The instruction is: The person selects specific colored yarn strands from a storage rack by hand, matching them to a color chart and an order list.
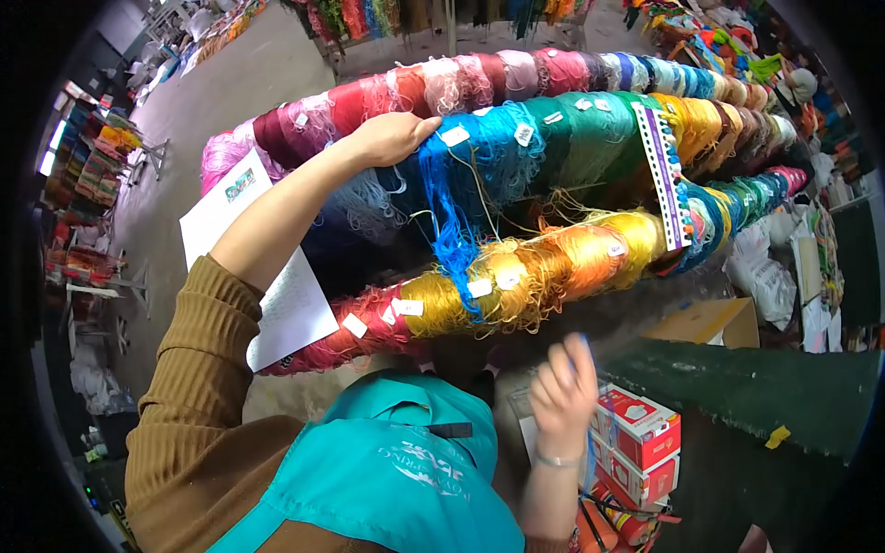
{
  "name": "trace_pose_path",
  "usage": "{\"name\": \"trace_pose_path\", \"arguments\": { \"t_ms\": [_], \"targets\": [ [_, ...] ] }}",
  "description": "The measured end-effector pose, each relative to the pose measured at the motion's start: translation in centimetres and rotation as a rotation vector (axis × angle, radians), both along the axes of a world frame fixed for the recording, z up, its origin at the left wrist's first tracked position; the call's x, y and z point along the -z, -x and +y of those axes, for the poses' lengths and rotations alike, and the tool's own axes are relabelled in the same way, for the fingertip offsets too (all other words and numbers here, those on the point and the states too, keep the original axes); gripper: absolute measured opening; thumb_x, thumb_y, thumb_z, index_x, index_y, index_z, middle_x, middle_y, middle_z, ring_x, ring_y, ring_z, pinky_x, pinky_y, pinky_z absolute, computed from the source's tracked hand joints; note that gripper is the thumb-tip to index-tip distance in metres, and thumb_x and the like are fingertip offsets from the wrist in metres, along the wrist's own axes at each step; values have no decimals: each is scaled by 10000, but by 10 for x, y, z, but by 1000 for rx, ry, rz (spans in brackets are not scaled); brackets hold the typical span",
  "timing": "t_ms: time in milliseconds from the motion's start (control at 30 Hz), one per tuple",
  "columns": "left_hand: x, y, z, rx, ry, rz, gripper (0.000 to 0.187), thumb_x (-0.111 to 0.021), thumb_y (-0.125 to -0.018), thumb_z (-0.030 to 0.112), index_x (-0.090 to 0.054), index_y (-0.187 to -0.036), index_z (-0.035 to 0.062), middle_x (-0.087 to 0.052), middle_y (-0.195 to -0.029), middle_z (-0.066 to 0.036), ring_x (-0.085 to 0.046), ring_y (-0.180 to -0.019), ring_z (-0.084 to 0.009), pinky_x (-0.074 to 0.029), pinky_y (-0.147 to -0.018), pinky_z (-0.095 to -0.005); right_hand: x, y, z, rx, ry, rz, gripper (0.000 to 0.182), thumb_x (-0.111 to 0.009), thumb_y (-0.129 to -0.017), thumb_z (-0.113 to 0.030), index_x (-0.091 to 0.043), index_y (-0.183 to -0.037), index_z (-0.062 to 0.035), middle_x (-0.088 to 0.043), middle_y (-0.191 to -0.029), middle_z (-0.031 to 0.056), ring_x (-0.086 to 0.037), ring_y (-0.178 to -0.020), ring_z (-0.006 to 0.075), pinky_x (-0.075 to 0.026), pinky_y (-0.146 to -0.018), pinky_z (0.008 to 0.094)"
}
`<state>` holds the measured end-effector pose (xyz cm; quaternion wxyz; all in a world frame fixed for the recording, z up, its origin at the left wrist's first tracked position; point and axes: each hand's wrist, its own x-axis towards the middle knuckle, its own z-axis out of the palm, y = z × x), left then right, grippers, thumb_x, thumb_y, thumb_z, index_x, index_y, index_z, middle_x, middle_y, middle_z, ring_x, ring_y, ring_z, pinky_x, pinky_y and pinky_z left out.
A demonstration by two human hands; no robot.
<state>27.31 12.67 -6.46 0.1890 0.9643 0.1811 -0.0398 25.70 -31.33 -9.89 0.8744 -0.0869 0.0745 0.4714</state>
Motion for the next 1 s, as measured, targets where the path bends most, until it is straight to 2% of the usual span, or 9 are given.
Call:
{"name": "trace_pose_path", "arguments": {
  "t_ms": [33, 67, 167, 267, 300, 467, 567, 767, 1000],
  "targets": [
    [-2, 1, -2, -2, -2, -6, 702, -267, -1021, 498, -686, -941, -59, -661, -975, -289, -624, -990, -450, -466, -904, -509, -15, -12, 50, -90, -75, -94, 240, -354, -1071, -224, -521, -982, -77, -362, -577, -35, -310, -407, 59, -218, -383, 214],
    [-4, 2, -3, -7, -6, -4, 698, -268, -1022, 495, -686, -940, -59, -662, -972, -286, -627, -987, -445, -468, -902, -507, -25, -15, 91, -37, 141, -213, 165, -452, -1037, -165, -560, -961, -65, -295, -525, -71, -273, -386, 44, -206, -383, 213],
    [-5, 2, -5, -7, -25, -7, 682, -273, -1023, 480, -693, -935, -50, -670, -976, -268, -635, -988, -426, -480, -893, -505, -32, -28, 186, -75, 690, -783, 225, -672, -903, -118, -629, -1086, 5, -478, -639, -72, -345, -473, -6, -252, -441, 187],
    [-8, 2, -6, -26, -31, 2, 670, -284, -1020, 476, -702, -939, -41, -676, -984, -256, -642, -991, -418, -489, -892, -503, 2, -37, 235, 28, 999, -1217, 266, -746, -809, -136, -697, -1006, 36, -529, -621, -45, -445, -574, 29, -370, -535, 217],
    [-9, 3, -7, -33, -30, 7, 667, -288, -1019, 477, -702, -943, -41, -677, -985, -255, -643, -991, -417, -489, -894, -501, 5, -39, 241, -18, 1054, -1263, 249, -777, -800, -129, -693, -970, 32, -578, -737, -58, -475, -643, 20, -387, -583, 188],
    [-14, 4, -8, -37, -5, 34, 662, -304, -1015, 477, -706, -935, -43, -680, -983, -252, -646, -983, -420, -487, -900, -500, 28, -39, 260, 12, 1082, -1307, 199, -768, -806, -119, -693, -924, 23, -631, -787, -7, -529, -699, 57, -428, -635, 209],
    [-14, 5, -9, -39, -12, 24, 660, -304, -1016, 475, -707, -937, -41, -679, -988, -252, -644, -990, -419, -484, -902, -503, 19, -33, 256, 46, 1028, -1104, 141, -742, -817, -110, -701, -836, 23, -641, -723, -7, -517, -662, 60, -441, -614, 246],
    [-17, 5, -11, -54, 2, 27, 649, -311, -1013, 473, -709, -958, -36, -679, -1016, -250, -639, -1021, -411, -477, -925, -500, -3, -26, 238, 32, 852, -903, 51, -722, -854, -70, -697, -860, -26, -580, -698, -71, -420, -569, -7, -303, -496, 177],
    [-16, 5, -11, -58, 0, 25, 654, -307, -1015, 477, -708, -975, -38, -674, -1040, -255, -633, -1043, -413, -472, -939, -499, -10, -27, 218, -10, 749, -927, 29, -707, -863, -68, -686, -848, -56, -552, -665, -82, -385, -504, -11, -258, -453, 169]
  ]
}}
